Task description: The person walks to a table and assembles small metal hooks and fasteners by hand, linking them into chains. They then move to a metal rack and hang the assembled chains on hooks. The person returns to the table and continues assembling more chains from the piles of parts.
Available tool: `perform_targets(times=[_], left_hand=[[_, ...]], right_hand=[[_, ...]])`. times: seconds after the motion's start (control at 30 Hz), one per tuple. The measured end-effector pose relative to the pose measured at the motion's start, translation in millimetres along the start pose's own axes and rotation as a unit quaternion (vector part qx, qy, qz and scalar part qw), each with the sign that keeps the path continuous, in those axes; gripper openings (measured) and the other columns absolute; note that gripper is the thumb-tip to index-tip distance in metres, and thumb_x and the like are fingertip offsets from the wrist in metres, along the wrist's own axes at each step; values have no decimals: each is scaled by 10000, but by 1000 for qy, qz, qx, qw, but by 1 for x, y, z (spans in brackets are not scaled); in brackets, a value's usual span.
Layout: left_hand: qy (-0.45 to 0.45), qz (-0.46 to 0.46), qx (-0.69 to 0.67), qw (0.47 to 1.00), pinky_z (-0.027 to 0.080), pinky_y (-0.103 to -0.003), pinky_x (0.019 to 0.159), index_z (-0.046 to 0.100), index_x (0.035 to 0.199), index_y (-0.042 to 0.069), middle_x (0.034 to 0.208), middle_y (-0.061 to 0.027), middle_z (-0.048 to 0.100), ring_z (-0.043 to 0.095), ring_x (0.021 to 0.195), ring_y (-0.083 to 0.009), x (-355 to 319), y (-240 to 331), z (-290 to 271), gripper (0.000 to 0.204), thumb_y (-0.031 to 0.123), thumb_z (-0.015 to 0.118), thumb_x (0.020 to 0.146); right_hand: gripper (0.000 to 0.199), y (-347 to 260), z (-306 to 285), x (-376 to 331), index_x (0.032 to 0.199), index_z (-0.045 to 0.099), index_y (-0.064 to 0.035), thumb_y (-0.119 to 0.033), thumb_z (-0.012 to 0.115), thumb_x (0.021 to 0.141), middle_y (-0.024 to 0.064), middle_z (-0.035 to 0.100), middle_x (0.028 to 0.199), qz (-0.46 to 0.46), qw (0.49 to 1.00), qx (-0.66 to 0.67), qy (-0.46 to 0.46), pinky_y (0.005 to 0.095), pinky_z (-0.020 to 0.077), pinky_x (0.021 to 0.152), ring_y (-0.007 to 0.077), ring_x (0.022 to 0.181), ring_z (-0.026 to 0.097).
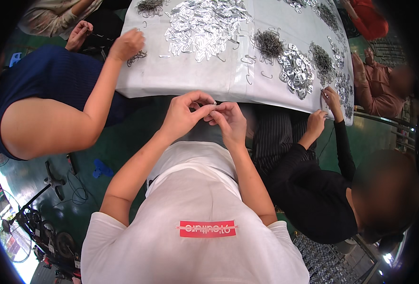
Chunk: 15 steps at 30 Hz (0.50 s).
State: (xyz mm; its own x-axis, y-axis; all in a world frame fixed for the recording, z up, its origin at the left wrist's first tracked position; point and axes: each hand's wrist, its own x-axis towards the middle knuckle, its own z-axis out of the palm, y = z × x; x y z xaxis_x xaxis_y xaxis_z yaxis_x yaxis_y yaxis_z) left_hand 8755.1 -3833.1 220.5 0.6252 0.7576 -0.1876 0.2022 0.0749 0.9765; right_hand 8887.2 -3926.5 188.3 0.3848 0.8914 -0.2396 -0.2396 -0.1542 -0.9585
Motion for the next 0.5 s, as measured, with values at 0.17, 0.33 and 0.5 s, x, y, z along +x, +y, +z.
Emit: perform_targets(times=[0.17,0.33,0.5], left_hand=[[42,74,-51,995,490,-249,733,662,923,16,941,-48,653,611,820,-117,0,-12,6,110,33,673,815],[66,66,-52,994,483,-251,706,665,903,31,916,-44,657,591,765,-124,1,-25,10,116,22,694,791],[69,59,-65,994,477,-242,700,664,901,36,922,-35,649,575,746,-118,3,-30,11,124,8,697,785]], right_hand=[[153,2,-5,-5,1003,578,23,-15,639,868,92,673,882,-24,999,-40,-6,220,519,596,129,750,669],[134,4,-40,26,1015,574,-14,-96,601,913,57,631,843,-84,988,-120,40,187,410,496,77,674,596],[124,5,-99,139,888,656,-39,-156,658,846,100,658,842,-110,902,-393,141,361,474,636,251,689,611]])
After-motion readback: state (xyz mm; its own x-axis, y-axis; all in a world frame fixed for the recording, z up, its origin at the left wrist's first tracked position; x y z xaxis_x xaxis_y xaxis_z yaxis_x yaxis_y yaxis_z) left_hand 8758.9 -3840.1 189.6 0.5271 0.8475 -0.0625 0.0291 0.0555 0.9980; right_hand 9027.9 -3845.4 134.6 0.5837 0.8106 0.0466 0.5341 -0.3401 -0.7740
